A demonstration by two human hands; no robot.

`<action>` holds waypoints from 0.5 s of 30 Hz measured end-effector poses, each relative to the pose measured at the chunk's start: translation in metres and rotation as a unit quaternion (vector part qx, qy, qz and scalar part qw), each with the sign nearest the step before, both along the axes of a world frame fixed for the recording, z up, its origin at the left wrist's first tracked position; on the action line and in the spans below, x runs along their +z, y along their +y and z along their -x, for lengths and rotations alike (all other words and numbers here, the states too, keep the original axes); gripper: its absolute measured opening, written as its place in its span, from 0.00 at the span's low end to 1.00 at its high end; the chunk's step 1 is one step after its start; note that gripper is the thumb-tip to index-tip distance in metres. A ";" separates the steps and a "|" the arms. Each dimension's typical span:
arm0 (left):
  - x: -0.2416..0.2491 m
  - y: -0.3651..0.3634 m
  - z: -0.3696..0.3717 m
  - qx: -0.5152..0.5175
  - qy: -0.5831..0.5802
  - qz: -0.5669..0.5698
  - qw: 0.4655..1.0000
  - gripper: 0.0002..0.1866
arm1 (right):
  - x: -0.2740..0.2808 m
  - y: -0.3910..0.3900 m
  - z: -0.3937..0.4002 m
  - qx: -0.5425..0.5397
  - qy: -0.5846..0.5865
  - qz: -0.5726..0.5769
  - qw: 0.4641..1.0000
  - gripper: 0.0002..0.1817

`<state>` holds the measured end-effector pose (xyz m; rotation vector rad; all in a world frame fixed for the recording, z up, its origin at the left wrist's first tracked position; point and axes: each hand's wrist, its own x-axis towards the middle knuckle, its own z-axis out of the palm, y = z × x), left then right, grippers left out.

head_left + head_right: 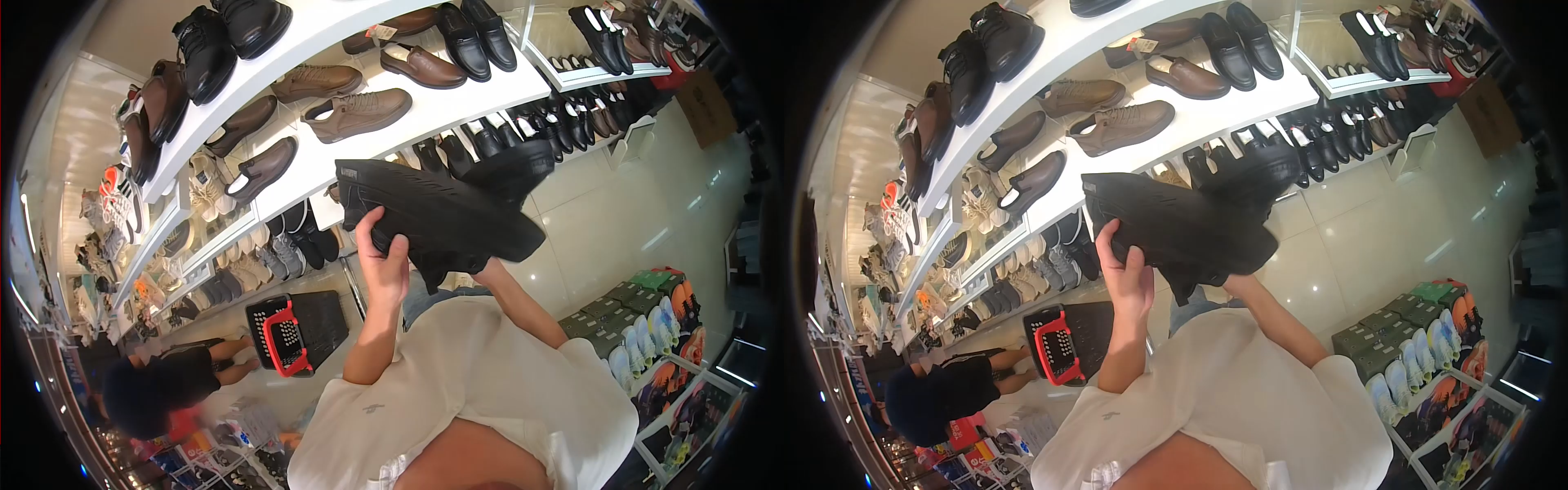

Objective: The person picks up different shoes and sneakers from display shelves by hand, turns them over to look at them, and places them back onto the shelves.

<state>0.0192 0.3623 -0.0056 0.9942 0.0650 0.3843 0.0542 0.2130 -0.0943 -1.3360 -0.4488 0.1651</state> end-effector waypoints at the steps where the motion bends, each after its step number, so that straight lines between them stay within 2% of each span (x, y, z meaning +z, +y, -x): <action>1: 0.003 -0.009 0.006 0.055 0.022 -0.142 0.988 0.23 | 0.004 0.003 0.001 0.053 0.086 -0.093 0.990 0.26; 3: 0.010 -0.031 0.011 0.128 -0.011 -0.312 0.941 0.20 | 0.009 0.004 -0.002 0.157 0.249 -0.275 0.915 0.25; 4: 0.014 -0.036 0.011 0.120 -0.050 -0.364 0.922 0.19 | 0.008 0.003 -0.002 0.154 0.249 -0.272 0.917 0.25; 5: 0.016 -0.040 0.012 0.113 -0.087 -0.415 0.899 0.18 | 0.005 0.002 -0.002 0.207 0.254 -0.351 0.877 0.25; 7: 0.014 -0.044 0.008 0.100 -0.114 -0.414 0.898 0.17 | 0.007 0.000 -0.002 0.259 0.255 -0.427 0.828 0.25; 9: 0.012 -0.043 0.006 0.092 -0.210 -0.480 0.847 0.16 | 0.011 -0.005 0.000 0.278 0.258 -0.417 0.826 0.25; 11: 0.012 -0.046 0.011 0.086 -0.191 -0.476 0.854 0.15 | 0.013 -0.011 -0.001 0.286 0.282 -0.408 0.820 0.25; 13: 0.010 -0.046 0.013 0.042 -0.123 -0.434 0.892 0.19 | 0.006 -0.012 -0.001 0.228 0.281 -0.338 0.869 0.26; 14: 0.011 -0.045 0.013 0.040 -0.123 -0.436 0.891 0.19 | -0.001 -0.011 0.000 0.197 0.280 -0.303 0.890 0.27; 15: 0.013 -0.045 0.011 0.045 -0.073 -0.392 0.916 0.21 | -0.008 -0.011 0.002 0.164 0.278 -0.267 0.908 0.28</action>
